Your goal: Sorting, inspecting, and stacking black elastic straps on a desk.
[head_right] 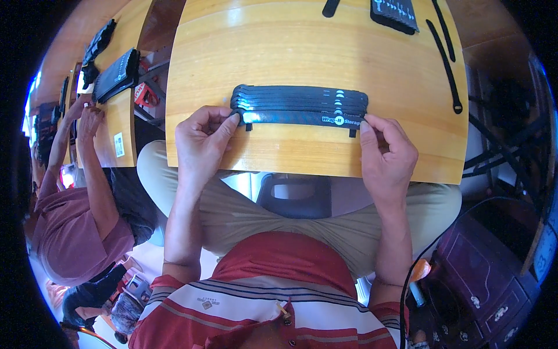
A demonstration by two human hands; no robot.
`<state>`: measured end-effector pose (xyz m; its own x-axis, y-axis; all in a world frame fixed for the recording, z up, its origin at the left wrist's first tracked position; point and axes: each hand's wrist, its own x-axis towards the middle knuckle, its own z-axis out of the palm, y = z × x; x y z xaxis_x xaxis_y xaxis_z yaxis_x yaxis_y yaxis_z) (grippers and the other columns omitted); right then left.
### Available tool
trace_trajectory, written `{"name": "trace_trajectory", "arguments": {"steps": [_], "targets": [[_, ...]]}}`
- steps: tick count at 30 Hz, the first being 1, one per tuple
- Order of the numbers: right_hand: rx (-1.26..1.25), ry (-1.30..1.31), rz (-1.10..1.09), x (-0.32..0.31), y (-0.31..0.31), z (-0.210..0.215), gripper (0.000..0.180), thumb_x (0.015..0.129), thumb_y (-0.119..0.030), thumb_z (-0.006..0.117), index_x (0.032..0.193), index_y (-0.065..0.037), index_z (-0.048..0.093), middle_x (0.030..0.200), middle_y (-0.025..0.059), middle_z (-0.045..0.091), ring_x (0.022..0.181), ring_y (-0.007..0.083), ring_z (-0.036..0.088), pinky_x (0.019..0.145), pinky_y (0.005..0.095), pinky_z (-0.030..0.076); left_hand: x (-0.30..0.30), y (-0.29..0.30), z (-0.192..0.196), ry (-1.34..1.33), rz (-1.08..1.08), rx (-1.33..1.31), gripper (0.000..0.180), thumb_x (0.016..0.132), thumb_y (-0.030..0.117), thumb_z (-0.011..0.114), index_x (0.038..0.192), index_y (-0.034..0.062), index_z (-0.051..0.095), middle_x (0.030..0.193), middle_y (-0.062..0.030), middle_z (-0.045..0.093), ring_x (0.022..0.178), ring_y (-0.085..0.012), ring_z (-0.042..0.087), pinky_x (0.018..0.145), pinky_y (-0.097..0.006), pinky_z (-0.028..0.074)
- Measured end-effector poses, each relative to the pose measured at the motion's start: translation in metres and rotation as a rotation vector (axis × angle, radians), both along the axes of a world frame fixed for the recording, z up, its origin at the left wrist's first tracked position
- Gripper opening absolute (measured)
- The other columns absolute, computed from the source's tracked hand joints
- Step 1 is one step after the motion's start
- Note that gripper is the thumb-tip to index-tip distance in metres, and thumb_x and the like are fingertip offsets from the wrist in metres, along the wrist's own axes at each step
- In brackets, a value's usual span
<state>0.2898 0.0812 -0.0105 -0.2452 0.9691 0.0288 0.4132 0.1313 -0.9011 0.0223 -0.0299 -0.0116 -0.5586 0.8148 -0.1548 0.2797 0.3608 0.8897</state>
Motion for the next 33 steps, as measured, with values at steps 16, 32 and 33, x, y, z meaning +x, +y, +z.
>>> {"name": "trace_trajectory", "arguments": {"steps": [16, 32, 33], "targets": [[0.012, 0.016, -0.027, 0.0016, 0.0005, -0.0057, 0.013, 0.094, -0.004, 0.070, 0.104, 0.005, 0.071, 0.088, 0.0077, 0.069, 0.076, 0.0104, 0.064, 0.067, 0.0234, 0.051, 0.0014, 0.0038, 0.0046, -0.050, 0.046, -0.020, 0.012, 0.089, 0.005, 0.077, 0.091, -0.0047, 0.072, 0.072, -0.0014, 0.068, 0.063, -0.0045, 0.058, 0.059, -0.021, 0.049], [0.074, 0.011, -0.045, -0.0030, 0.0017, -0.0101, 0.011, 0.091, -0.003, 0.072, 0.100, 0.004, 0.072, 0.083, 0.0095, 0.069, 0.070, 0.0125, 0.064, 0.064, 0.0266, 0.051, 0.0009, 0.0028, 0.0053, -0.089, 0.048, -0.026, 0.009, 0.092, 0.003, 0.075, 0.095, -0.0045, 0.071, 0.076, 0.0001, 0.067, 0.064, -0.0024, 0.056, 0.058, -0.017, 0.045], [0.084, 0.000, -0.041, -0.0032, 0.0022, -0.0097, 0.011, 0.091, -0.003, 0.072, 0.100, 0.003, 0.072, 0.083, 0.0099, 0.069, 0.069, 0.0129, 0.064, 0.064, 0.0271, 0.051, 0.0005, 0.0029, 0.0050, -0.093, 0.041, -0.024, 0.009, 0.092, 0.003, 0.075, 0.095, -0.0045, 0.071, 0.076, 0.0001, 0.067, 0.064, -0.0024, 0.056, 0.058, -0.017, 0.045]]}}
